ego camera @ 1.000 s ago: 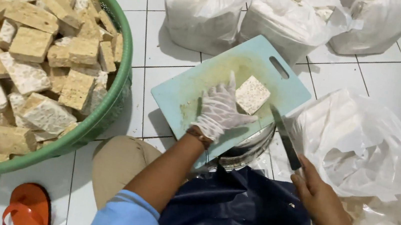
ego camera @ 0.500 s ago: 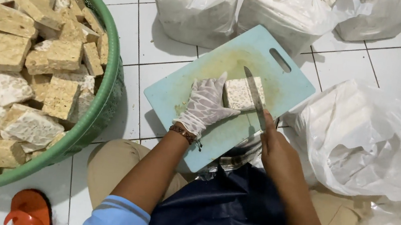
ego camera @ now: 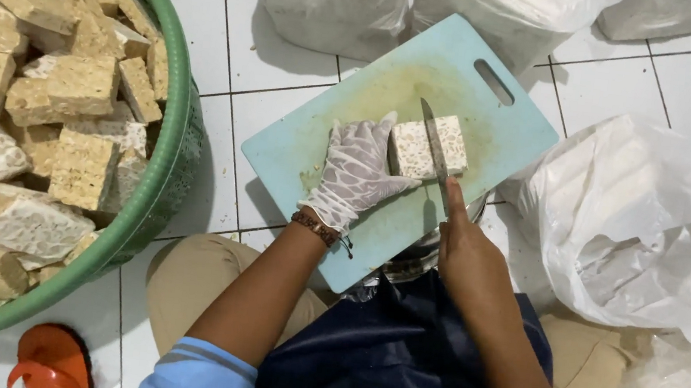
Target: Cutting blocks of tempeh into smaller pieces on a cutting board using a knife while sitting on the floor.
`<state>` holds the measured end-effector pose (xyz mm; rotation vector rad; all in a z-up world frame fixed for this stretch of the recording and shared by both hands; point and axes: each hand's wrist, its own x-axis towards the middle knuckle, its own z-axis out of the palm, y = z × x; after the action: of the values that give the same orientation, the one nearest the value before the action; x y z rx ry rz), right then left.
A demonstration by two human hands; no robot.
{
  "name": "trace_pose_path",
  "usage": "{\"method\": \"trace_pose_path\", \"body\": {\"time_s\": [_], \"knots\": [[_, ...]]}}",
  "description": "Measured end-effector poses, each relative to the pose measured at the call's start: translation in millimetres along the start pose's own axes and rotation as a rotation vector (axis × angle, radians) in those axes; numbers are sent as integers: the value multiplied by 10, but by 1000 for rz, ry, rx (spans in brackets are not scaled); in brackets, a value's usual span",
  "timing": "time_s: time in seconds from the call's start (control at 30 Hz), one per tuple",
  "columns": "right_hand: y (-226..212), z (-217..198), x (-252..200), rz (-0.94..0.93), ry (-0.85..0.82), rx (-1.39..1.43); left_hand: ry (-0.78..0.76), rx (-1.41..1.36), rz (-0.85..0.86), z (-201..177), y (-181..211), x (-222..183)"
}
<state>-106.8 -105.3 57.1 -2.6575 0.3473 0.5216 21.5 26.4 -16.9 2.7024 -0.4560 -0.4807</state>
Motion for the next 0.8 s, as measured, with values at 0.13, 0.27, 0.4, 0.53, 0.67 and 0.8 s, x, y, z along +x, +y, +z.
{"method": "trace_pose_path", "body": {"time_s": [0.13, 0.27, 0.4, 0.53, 0.67, 0.8], "knots": [[31, 157, 78, -16, -24, -32, 34, 48, 29, -212, 227, -95], [11, 100, 42, -42, -47, 40, -18, 214, 108, -136, 407, 116], [233, 42, -6, -24, -66, 171, -45, 28, 76, 98, 98, 107], [116, -7, -241, -5, -94, 160, 156, -422, -8, -15, -86, -517], [-130, -50, -442, -55, -92, 115, 230, -318, -68, 164, -258, -566], [-290, -23, -521, -68, -90, 118, 238, -289, -59, 158, -248, -584]]}}
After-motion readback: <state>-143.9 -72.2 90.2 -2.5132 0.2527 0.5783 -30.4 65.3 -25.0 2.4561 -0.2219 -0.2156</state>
